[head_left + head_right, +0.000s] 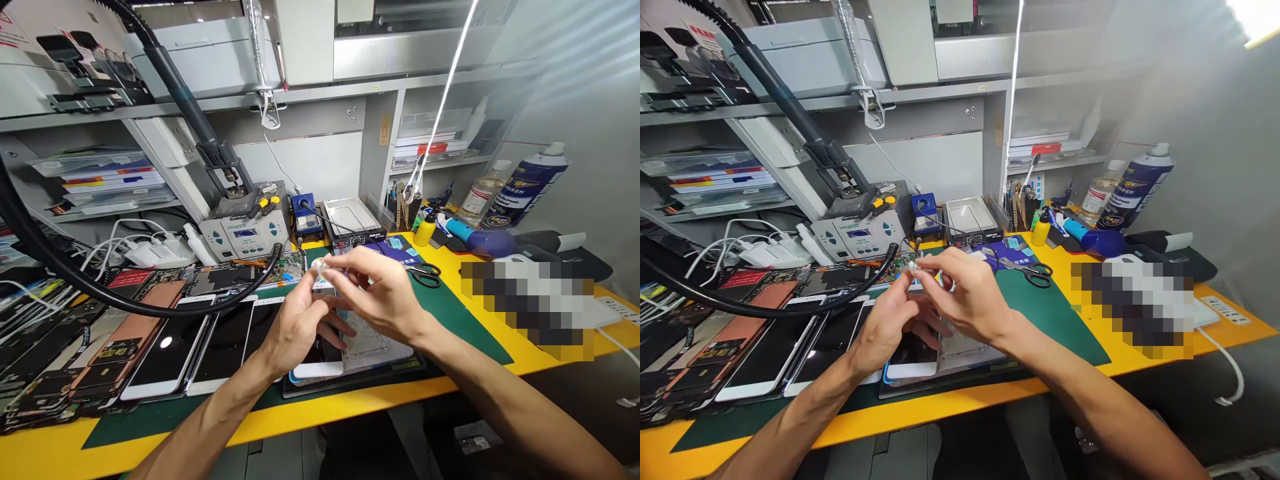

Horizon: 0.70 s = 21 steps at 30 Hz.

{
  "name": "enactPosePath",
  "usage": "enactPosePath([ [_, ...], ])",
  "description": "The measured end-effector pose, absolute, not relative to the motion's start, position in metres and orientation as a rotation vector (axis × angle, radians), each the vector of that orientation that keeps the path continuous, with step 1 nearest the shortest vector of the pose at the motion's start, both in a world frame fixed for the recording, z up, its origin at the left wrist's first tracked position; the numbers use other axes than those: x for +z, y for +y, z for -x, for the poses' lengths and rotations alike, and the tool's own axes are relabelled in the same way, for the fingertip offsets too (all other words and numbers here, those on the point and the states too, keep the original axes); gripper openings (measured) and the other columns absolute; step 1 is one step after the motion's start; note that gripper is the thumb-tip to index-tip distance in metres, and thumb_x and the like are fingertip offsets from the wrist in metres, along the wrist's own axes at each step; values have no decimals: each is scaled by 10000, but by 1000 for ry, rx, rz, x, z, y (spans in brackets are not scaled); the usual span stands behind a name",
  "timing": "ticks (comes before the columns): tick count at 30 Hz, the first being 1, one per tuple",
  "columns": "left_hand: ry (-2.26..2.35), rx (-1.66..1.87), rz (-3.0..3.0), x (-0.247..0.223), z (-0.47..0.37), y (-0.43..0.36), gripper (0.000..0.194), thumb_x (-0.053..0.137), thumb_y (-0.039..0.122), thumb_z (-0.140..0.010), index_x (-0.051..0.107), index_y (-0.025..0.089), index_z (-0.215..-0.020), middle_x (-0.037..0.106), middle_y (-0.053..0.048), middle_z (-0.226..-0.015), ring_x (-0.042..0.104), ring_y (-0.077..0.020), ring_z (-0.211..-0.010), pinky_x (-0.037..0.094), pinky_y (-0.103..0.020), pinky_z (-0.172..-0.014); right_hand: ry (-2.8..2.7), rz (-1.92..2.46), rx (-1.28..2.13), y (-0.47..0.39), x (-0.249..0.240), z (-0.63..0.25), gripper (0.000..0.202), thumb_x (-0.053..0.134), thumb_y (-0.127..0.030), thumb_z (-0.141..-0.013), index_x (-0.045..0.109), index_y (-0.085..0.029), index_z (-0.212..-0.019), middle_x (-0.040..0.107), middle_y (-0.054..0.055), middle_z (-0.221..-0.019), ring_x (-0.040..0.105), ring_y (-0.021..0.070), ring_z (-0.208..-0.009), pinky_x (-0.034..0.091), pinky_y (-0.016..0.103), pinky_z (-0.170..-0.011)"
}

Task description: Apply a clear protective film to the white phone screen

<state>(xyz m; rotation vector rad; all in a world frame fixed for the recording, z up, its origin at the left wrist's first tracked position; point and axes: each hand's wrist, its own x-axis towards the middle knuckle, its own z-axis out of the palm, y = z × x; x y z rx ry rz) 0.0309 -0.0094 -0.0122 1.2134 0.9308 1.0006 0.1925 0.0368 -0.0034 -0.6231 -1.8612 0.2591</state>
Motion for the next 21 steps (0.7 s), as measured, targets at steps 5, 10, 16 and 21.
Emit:
enactPosePath([
  [5, 994, 986, -1264, -12, -33, -11, 712, 519, 246, -921, 274, 266, -1589, 771, -77, -1006, 784, -268, -787, 621, -303, -515, -1946, 519, -225, 39, -15, -182, 113, 620, -112, -942, 727, -103, -976, 737, 109, -845, 653, 176, -736, 537, 301, -677],
  [10, 985, 937, -1282, -11, -33, -11, 685, 563, 292, -944, 296, 238, -1573, 772, -94, -986, 783, -262, -759, 632, -314, -545, -1937, 629, -270, 47, -14, -189, 138, 574, -149, -977, 709, -148, -1007, 733, 90, -855, 652, 165, -761, 545, 289, -686],
  [16, 936, 952, -1277, -13, -31, -12, 732, 545, 307, -968, 205, 222, -1611, 777, -99, -1001, 781, -247, -730, 646, -346, -598, -1854, 606, -115, 46, -4, -199, 122, 607, -117, -953, 699, -163, -1019, 719, 67, -823, 625, 134, -674, 533, 271, -621],
  [21, 995, 960, -1304, -10, -30, -14, 656, 561, 303, -946, 334, 217, -1555, 783, -80, -905, 773, -249, -666, 618, -314, -528, -1997, 429, -181, 37, -12, -188, 101, 610, -122, -942, 678, -176, -993, 748, 80, -882, 662, 160, -771, 561, 292, -693],
])
